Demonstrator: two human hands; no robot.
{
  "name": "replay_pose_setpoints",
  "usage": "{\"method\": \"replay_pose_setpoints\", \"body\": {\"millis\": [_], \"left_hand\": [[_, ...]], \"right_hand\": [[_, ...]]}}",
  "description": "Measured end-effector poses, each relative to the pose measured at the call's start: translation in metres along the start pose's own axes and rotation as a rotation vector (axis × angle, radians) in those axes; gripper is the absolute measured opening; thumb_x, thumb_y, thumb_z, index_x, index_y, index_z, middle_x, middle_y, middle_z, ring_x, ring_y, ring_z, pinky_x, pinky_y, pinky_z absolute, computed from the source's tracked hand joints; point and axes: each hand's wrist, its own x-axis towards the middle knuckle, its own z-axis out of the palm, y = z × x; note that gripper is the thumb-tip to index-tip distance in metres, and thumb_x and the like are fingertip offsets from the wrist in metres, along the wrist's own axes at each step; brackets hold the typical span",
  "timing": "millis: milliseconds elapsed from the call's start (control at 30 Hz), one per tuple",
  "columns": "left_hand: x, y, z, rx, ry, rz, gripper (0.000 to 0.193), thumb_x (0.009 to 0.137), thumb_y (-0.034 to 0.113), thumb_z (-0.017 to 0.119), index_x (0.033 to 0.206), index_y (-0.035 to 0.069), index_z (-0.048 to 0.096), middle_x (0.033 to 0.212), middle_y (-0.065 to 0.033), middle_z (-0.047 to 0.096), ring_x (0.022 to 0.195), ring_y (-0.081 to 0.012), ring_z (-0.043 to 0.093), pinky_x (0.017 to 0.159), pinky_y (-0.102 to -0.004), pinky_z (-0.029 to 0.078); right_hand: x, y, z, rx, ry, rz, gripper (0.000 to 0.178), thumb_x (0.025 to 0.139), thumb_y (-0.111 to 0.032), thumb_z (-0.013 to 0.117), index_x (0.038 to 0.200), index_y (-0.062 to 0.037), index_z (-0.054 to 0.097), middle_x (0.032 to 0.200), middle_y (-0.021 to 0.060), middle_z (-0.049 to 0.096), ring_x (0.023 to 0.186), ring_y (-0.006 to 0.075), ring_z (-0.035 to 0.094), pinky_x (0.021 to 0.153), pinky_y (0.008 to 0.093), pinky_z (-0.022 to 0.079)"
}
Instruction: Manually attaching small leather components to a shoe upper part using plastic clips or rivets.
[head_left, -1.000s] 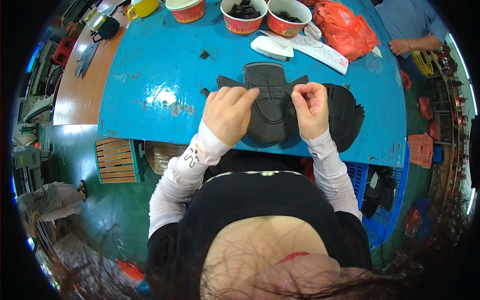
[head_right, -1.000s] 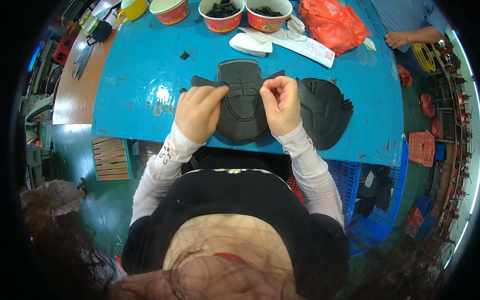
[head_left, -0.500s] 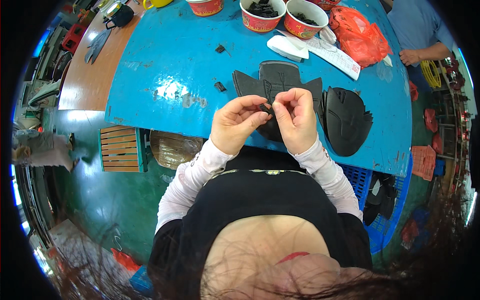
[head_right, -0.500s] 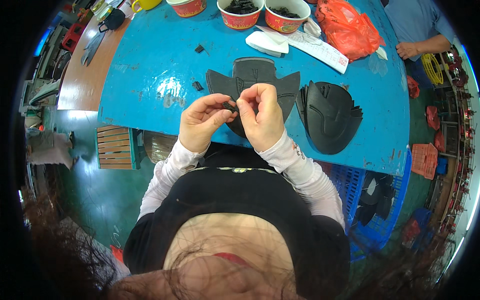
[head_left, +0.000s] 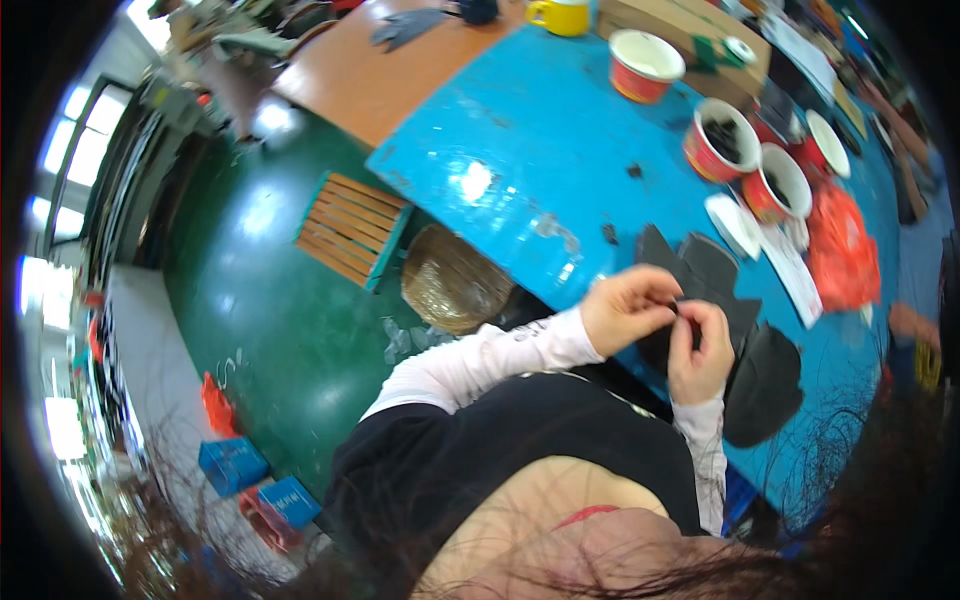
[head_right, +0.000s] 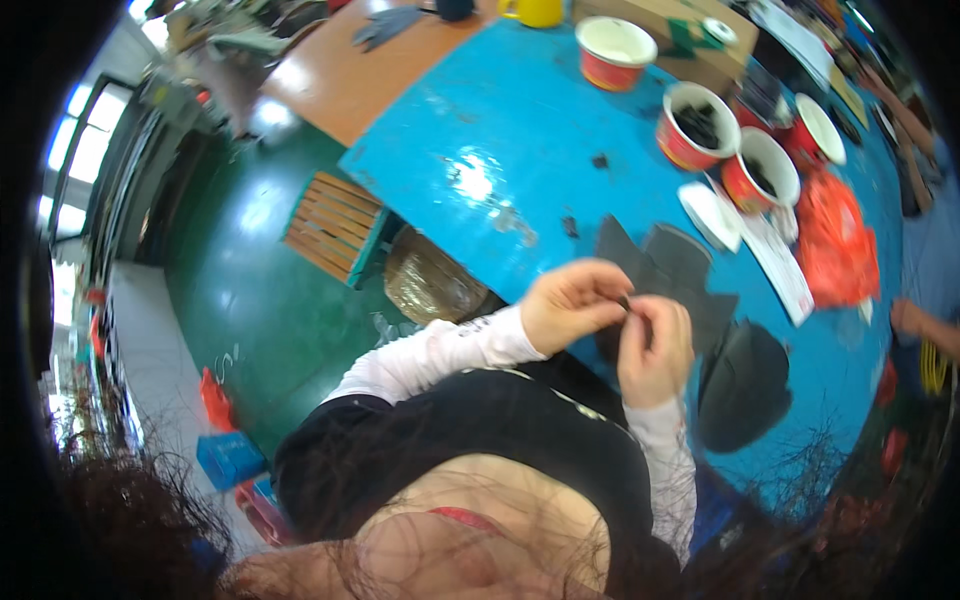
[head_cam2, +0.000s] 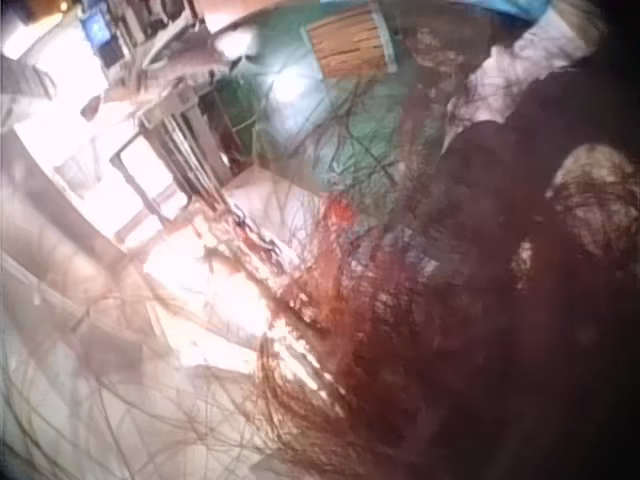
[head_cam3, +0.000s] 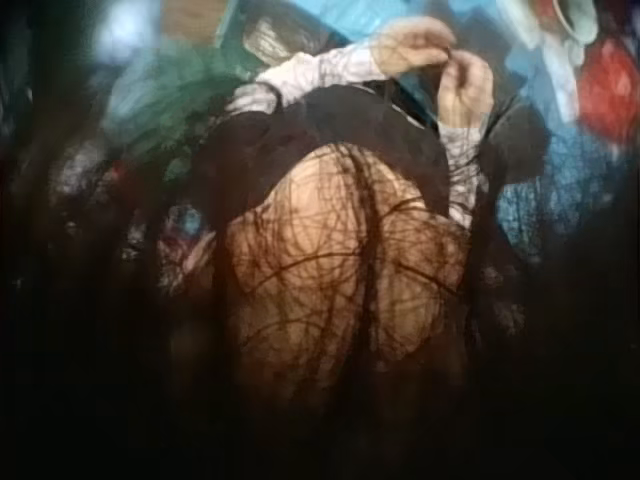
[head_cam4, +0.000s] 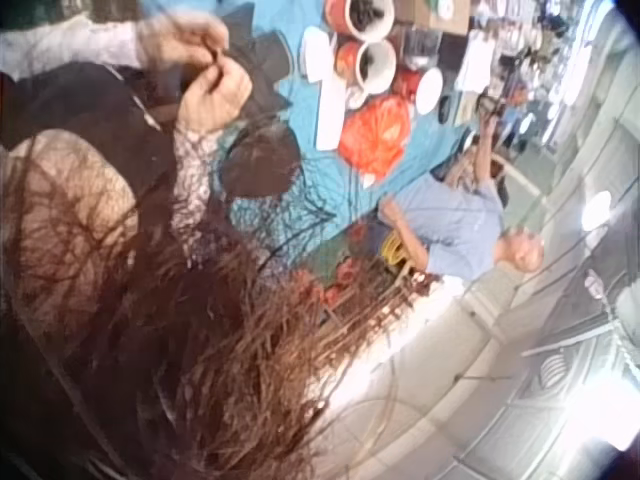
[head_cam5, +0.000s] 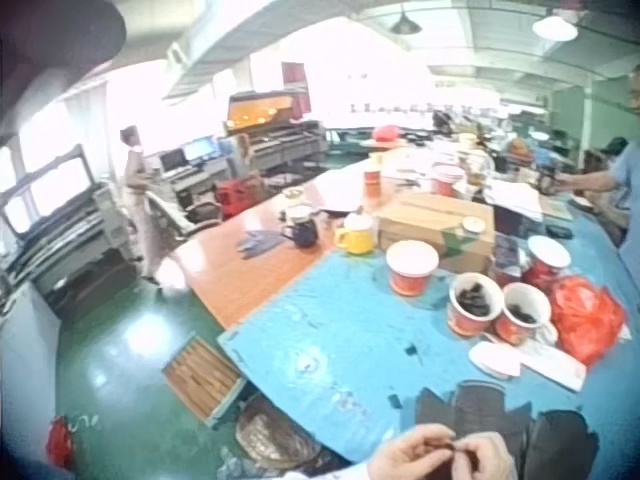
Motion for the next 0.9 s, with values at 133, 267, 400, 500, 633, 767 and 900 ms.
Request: {"method": "replay_pose_setpoints", "body": {"millis": [133,267,400,500,633,767,900], "left_hand": [[-0.008,0.024,0.004,0.425,0.03,0.084,0.016,0.087,0.0,0.067,0.103,0.0,0.067,0.095,-0.0065,0.068,0.092,-0.0135,0.066,0.078,-0.0271,0.054],[-0.006,0.036,-0.002,0.703,-0.025,0.367,0.017,0.081,0.001,0.071,0.098,0.003,0.068,0.092,-0.0093,0.068,0.082,-0.0231,0.066,0.07,-0.0319,0.053],[-0.002,0.044,-0.002,0.778,-0.016,0.47,0.015,0.08,0.0,0.072,0.094,0.003,0.067,0.092,-0.009,0.067,0.083,-0.0233,0.066,0.07,-0.0317,0.053],[0.001,0.044,-0.004,0.812,-0.01,0.464,0.014,0.079,0.001,0.073,0.091,0.003,0.066,0.09,-0.0085,0.067,0.083,-0.0227,0.066,0.071,-0.0317,0.052],[0.011,0.049,-0.01,0.665,0.048,0.447,0.015,0.081,-0.004,0.069,0.092,0.0,0.062,0.09,-0.0085,0.062,0.079,-0.0173,0.064,0.068,-0.0283,0.053],[0.031,0.048,-0.049,0.705,0.126,0.365,0.018,0.08,-0.004,0.067,0.096,0.002,0.06,0.095,-0.008,0.058,0.083,-0.0159,0.061,0.074,-0.0276,0.052],[0.054,0.048,-0.093,1.013,0.215,0.326,0.018,0.074,-0.002,0.061,0.091,0.002,0.057,0.088,-0.0083,0.054,0.077,-0.018,0.055,0.068,-0.0301,0.048]], "right_hand": [[-0.002,-0.007,-0.005,0.074,-0.067,0.048,0.007,0.087,-0.001,0.06,0.094,-0.0025,0.059,0.092,0.0139,0.062,0.083,0.0294,0.062,0.072,0.0367,0.049],[0.0,-0.004,-0.015,0.314,-0.237,0.248,0.015,0.089,-0.002,0.056,0.102,0.0002,0.062,0.102,0.0109,0.063,0.093,0.0212,0.062,0.083,0.0321,0.048],[0.003,-0.001,-0.021,0.772,-0.355,0.46,0.026,0.091,-0.002,0.056,0.117,0.0021,0.059,0.113,0.0072,0.062,0.101,0.0133,0.057,0.087,0.0265,0.046],[0.0,0.003,-0.021,0.888,-0.333,0.476,0.031,0.092,-0.003,0.057,0.123,0.0018,0.057,0.118,0.0057,0.06,0.104,0.0104,0.054,0.088,0.0245,0.045],[-0.01,0.011,-0.018,0.612,-0.005,0.309,0.033,0.091,-0.002,0.059,0.124,0.0002,0.055,0.119,0.0058,0.058,0.104,0.0103,0.053,0.09,0.0248,0.043],[-0.019,0.038,-0.025,0.2,0.272,0.124,0.025,0.09,0.0,0.063,0.114,-0.0015,0.057,0.109,0.0064,0.058,0.095,0.0125,0.056,0.086,0.0254,0.046],[-0.034,0.061,-0.023,0.276,0.252,0.244,0.02,0.09,-0.004,0.065,0.109,0.0001,0.058,0.093,0.0048,0.061,0.084,0.0115,0.058,0.078,0.0249,0.047]]}}
